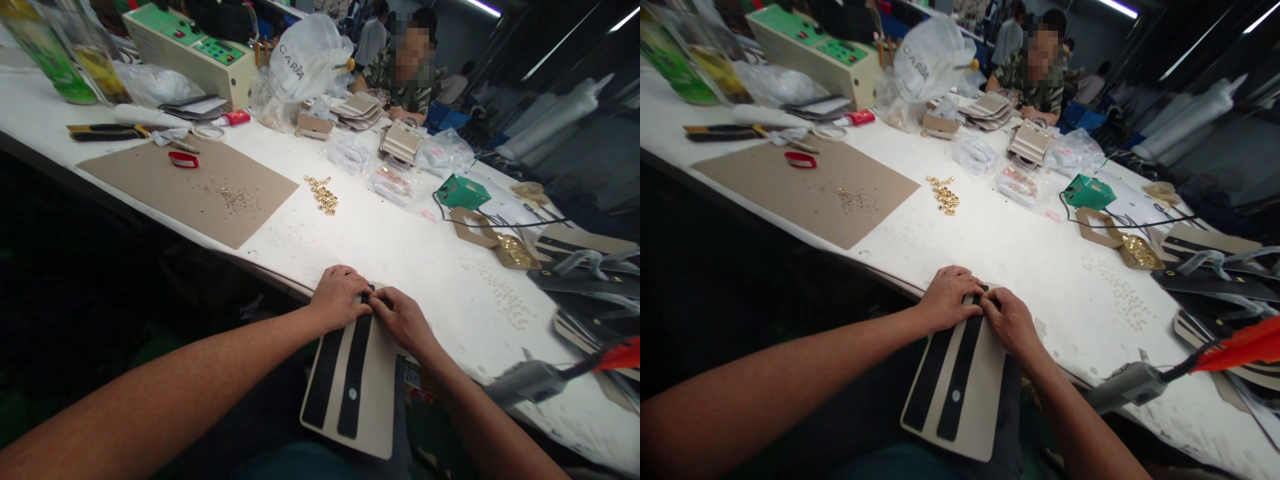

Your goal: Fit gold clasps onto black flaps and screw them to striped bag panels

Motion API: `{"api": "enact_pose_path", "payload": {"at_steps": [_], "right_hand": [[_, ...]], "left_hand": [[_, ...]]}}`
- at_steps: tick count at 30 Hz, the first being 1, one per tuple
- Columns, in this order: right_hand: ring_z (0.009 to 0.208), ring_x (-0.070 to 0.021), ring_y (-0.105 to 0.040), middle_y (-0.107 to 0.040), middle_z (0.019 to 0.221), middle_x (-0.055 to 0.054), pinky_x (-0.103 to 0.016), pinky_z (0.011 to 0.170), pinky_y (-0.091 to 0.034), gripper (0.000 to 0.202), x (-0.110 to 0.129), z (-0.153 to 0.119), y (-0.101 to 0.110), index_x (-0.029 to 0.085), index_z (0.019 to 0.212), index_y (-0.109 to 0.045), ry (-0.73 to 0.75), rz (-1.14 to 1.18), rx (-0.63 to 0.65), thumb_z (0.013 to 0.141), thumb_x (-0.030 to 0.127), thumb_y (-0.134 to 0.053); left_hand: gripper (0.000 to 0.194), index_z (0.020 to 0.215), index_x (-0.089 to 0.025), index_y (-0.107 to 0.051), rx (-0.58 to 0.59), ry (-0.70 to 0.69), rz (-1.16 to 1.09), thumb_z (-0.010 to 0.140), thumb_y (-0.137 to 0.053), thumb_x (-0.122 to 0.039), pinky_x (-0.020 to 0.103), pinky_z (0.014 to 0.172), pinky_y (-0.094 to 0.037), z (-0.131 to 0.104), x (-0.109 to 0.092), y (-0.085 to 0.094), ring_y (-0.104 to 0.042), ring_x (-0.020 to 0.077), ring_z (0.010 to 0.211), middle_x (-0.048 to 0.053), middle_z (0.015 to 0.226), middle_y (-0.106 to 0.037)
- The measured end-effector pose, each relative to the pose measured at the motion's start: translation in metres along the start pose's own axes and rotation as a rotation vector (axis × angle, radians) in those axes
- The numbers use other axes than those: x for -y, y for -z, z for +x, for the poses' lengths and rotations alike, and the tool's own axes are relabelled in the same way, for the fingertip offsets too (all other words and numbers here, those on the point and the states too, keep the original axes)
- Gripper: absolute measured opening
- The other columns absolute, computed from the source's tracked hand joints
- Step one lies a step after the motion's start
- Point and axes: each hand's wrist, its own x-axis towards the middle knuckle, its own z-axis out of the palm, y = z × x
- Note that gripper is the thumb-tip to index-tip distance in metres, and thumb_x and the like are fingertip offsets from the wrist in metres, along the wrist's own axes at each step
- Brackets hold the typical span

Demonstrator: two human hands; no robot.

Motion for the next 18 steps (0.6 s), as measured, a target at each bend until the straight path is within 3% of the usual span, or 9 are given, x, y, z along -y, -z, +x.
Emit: {"api": "enact_pose_path", "payload": {"at_steps": [6,12,15,18], "right_hand": [[0.075,-0.0205,-0.063,-0.07,0.079,0.001,-0.032,0.07,-0.042,0.018,-0.002,0.004,-0.002,0.022,0.086,-0.068,-0.125,0.076,-0.039,0.087,0.04,-0.064],[0.074,-0.0202,-0.062,-0.07,0.078,0.0,-0.032,0.07,-0.042,0.02,-0.001,0.005,0.001,0.021,0.084,-0.068,-0.123,0.125,-0.026,0.088,0.04,-0.064],[0.076,-0.0209,-0.062,-0.071,0.081,-0.001,-0.032,0.073,-0.045,0.031,0.0,-0.008,0.004,0.021,0.09,-0.07,-0.139,0.23,-0.081,0.095,0.049,-0.059],[0.08,-0.023,-0.066,-0.073,0.084,-0.002,-0.034,0.078,-0.049,0.037,-0.001,-0.041,0.009,0.021,0.098,-0.071,-0.167,0.332,-0.243,0.097,0.057,-0.059]], "left_hand": [[0.028,0.106,-0.031,-0.078,0.01,0.01,-0.002,0.082,-0.086,-0.042,0.05,0.11,-0.038,0.0,-0.001,0.001,-0.059,0.0283,0.126,-0.003,0.123,-0.078],[0.027,0.107,-0.034,-0.079,0.003,0.009,0.011,0.082,-0.085,-0.043,0.05,0.111,-0.039,0.001,0.0,-0.001,-0.059,0.0283,0.126,-0.003,0.125,-0.078],[0.028,0.109,-0.036,-0.08,0.019,0.004,0.025,0.082,-0.086,-0.042,0.049,0.112,-0.04,0.002,0.0,-0.001,-0.059,0.0283,0.127,-0.004,0.127,-0.077],[0.029,0.112,-0.036,-0.081,0.047,-0.011,0.056,0.084,-0.084,-0.045,0.049,0.112,-0.04,0.004,-0.002,0.002,-0.058,0.0294,0.129,-0.004,0.129,-0.077]]}}
